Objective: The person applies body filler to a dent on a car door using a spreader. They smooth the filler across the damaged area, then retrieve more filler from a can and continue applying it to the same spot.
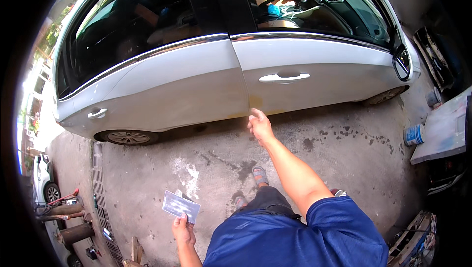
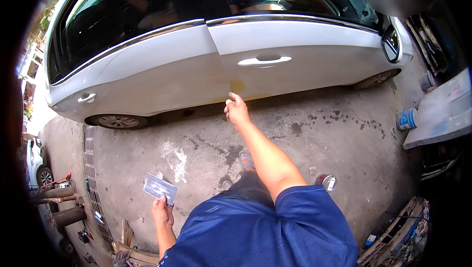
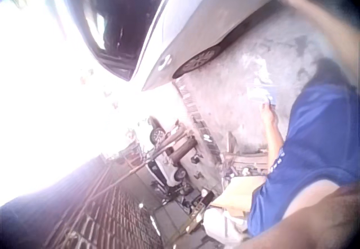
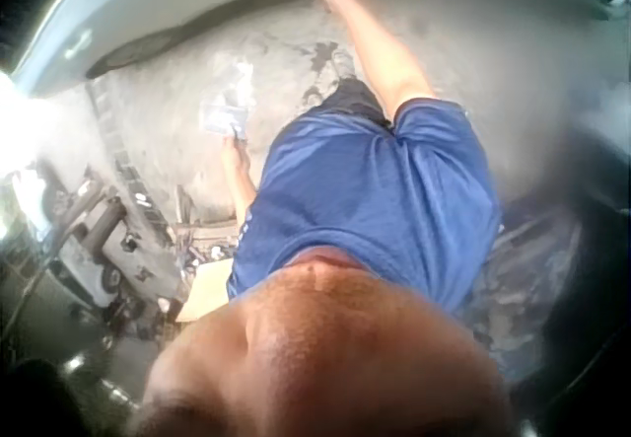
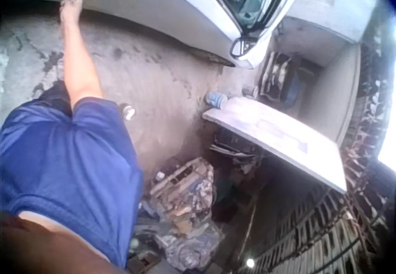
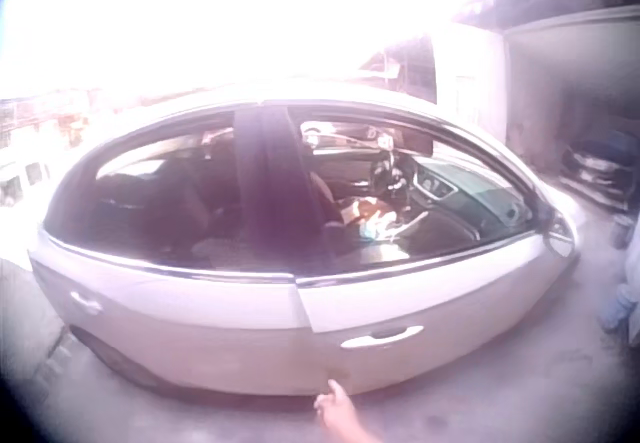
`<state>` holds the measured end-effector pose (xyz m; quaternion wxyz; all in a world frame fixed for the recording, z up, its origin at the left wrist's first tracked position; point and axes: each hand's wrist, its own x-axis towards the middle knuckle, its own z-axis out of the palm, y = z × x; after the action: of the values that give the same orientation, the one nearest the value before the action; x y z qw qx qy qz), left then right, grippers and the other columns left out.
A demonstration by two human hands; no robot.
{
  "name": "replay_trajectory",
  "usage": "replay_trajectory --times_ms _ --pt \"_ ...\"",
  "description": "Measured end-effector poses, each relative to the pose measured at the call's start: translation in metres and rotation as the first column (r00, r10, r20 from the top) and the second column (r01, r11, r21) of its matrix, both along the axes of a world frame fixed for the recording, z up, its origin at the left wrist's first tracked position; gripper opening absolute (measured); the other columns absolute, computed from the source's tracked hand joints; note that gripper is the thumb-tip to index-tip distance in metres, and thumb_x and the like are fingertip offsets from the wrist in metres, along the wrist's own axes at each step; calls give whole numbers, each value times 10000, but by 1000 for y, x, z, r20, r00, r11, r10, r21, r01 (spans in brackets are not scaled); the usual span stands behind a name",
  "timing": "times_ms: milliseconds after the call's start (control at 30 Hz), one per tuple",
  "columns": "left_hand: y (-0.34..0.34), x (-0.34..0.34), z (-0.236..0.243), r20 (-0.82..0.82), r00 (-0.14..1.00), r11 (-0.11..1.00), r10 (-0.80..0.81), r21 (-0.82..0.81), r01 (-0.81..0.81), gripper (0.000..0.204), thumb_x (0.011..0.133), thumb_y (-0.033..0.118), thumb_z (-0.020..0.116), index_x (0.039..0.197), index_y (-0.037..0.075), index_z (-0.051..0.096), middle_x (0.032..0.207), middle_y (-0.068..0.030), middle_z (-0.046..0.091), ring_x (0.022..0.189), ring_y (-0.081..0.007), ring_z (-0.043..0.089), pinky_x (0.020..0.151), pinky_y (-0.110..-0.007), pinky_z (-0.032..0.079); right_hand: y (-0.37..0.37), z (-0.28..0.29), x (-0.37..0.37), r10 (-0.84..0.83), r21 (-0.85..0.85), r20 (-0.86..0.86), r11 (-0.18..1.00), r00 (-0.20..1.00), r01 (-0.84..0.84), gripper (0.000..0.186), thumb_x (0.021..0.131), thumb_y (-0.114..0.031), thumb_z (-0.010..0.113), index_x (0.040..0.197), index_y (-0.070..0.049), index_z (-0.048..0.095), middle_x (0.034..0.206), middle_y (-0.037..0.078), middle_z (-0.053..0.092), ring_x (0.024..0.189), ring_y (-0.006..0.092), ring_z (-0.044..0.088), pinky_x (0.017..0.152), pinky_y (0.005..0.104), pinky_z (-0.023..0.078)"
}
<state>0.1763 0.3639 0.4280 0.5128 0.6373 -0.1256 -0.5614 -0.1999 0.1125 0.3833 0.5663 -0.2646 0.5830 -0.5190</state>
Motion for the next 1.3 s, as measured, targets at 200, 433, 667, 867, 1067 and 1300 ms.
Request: replay_trajectory --times_ms 200,433,667,867,1067,1300 --pt "-15 -30 11 50 991 991 127 23 -128 137 901 94 595 1024 34 597 953 -54 649 821 -160 637 711 -307 530 -91 -1 15 -49 -29 64 998 997 51 971 816 -23 583 1502 -117 -97 910 35 544 701 113 515 596 262 472" --pt "-26 -53 11 102 985 986 137 83 -146 95 899 72 591 977 18 586 938 -74 644 828 -182 637 760 -349 546 -122 20 43 -168 -5 204 985 965 173 1033 817 -22 602 1484 -151 -176 917 45 537 679 111 515 590 274 474" --pt "-39 -72 9 110 988 984 112 129 -126 124 903 72 588 1012 13 589 951 -65 640 839 -174 630 764 -344 543 -108 13 61 96 -125 242 990 966 -67 450 848 -164 652 1222 -16 452 860 21 527 668 94 527 590 250 466" --pt "-48 -70 12 142 985 990 97 87 -110 148 908 73 582 1038 2 588 963 -68 639 840 -167 628 753 -332 547 -86 -14 5 318 -1 251 945 914 -328 298 954 -312 557 805 -55 532 694 12 522 606 114 498 569 278 442" --pt "-51 -74 11 137 986 990 99 84 -111 149 907 65 579 1038 -7 586 964 -73 638 844 -174 631 756 -340 549 -26 -71 -43 609 96 -181 793 773 -602 280 922 -290 598 825 -34 542 670 39 556 575 132 533 560 296 467" --pt "-49 -79 8 124 987 992 101 64 -110 149 908 73 583 1033 -7 591 962 -70 638 843 -169 629 754 -329 542 -13 -38 -120 384 -11 -590 876 710 -482 300 803 -149 691 1010 -16 519 959 128 589 916 213 606 765 348 491"
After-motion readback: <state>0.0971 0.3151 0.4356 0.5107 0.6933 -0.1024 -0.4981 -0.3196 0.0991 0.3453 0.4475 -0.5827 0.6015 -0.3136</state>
